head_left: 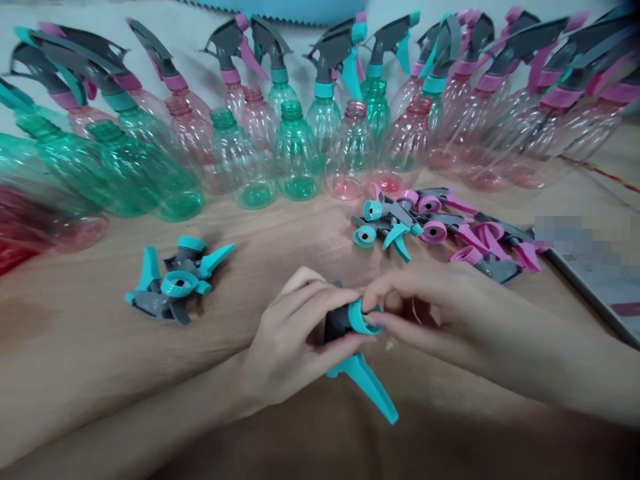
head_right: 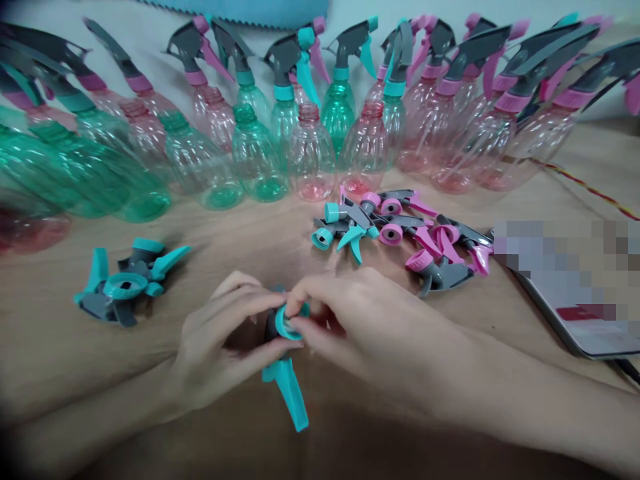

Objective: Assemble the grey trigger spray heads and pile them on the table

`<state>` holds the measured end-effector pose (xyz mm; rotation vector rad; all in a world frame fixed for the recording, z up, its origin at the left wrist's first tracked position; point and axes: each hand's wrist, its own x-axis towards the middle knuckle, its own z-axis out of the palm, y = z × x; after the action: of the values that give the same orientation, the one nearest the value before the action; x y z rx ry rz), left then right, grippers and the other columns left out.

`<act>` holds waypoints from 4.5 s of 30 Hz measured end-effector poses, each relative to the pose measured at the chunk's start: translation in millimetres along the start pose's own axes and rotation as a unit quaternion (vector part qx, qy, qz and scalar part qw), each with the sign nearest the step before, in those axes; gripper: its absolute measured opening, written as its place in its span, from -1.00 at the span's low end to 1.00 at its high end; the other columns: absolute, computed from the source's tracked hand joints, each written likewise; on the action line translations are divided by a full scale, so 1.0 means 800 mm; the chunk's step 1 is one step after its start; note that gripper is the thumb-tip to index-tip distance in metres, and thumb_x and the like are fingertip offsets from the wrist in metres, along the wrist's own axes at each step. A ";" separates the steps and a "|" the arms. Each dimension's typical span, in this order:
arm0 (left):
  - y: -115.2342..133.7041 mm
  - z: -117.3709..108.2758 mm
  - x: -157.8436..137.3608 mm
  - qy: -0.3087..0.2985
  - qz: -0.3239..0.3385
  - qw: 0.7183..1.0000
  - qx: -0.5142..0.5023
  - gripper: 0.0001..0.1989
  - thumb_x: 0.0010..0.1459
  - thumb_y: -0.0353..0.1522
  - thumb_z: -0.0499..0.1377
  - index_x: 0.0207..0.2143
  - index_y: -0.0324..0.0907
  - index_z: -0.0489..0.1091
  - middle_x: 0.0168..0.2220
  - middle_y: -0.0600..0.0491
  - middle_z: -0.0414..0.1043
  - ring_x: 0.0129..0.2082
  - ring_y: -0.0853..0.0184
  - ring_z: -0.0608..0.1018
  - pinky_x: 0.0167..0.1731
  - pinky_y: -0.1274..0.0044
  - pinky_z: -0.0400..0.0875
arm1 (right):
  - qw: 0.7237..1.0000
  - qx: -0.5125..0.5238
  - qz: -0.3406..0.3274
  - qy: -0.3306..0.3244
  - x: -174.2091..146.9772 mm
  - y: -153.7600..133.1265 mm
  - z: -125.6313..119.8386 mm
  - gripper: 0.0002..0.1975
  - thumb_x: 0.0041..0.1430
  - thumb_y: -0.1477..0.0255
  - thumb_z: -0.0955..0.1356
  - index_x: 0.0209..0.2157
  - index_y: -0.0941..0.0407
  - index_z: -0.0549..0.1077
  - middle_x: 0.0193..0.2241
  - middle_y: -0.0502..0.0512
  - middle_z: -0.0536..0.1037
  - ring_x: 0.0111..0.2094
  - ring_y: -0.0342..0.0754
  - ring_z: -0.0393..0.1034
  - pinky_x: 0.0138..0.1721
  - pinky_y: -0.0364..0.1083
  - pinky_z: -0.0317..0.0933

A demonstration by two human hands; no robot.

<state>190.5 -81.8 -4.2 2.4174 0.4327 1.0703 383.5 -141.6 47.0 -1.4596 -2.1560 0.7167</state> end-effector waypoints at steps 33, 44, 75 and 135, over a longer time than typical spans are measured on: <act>-0.052 -0.153 -0.091 0.102 -0.231 0.915 0.315 -0.71 0.19 -0.19 0.14 -0.07 -0.07 0.31 -0.04 -0.01 0.40 0.00 0.14 0.45 0.00 0.25 0.36 | 0.989 -0.122 -0.031 -0.083 0.000 0.009 0.018 -0.63 0.25 0.12 0.21 -0.08 0.01 0.46 -0.37 0.05 0.58 -0.36 0.00 0.47 -0.35 -0.01 0.30; -0.010 -0.079 -0.036 -0.024 -0.079 0.966 0.245 -0.85 0.25 -0.41 0.08 -0.13 -0.15 0.34 -0.15 0.01 0.40 -0.09 0.26 0.47 -0.06 0.39 0.37 | 0.980 -0.185 0.067 -0.024 -0.010 0.058 -0.035 -0.64 0.22 0.10 0.22 -0.12 -0.01 0.44 -0.29 0.06 0.54 -0.34 0.00 0.43 -0.37 -0.02 0.28; 0.013 0.037 0.016 -0.140 -0.046 0.989 0.033 -0.85 0.23 -0.47 0.08 -0.16 -0.16 0.37 -0.19 0.02 0.43 -0.17 0.31 0.49 -0.16 0.45 0.43 | 0.916 -0.364 -0.011 0.169 -0.099 0.043 0.056 -0.33 0.17 0.08 0.28 0.05 0.40 0.34 0.10 0.57 0.32 0.15 0.39 0.17 -0.02 0.32 0.26; 0.009 0.003 -0.007 -0.153 0.038 0.971 0.182 -0.77 0.34 -0.44 -0.08 -0.18 -0.30 0.35 -0.39 0.01 0.28 -0.37 0.31 0.27 -0.46 0.52 0.28 | 0.998 -0.001 -0.015 0.054 -0.012 0.002 0.042 -0.63 -0.02 0.63 0.25 -0.12 0.11 0.25 -0.28 0.05 0.44 -0.27 -0.05 0.37 -0.32 -0.07 0.25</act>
<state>189.4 -91.1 -5.8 2.8838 0.4645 0.6719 367.6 -156.1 19.5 -1.4300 -2.0936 0.6113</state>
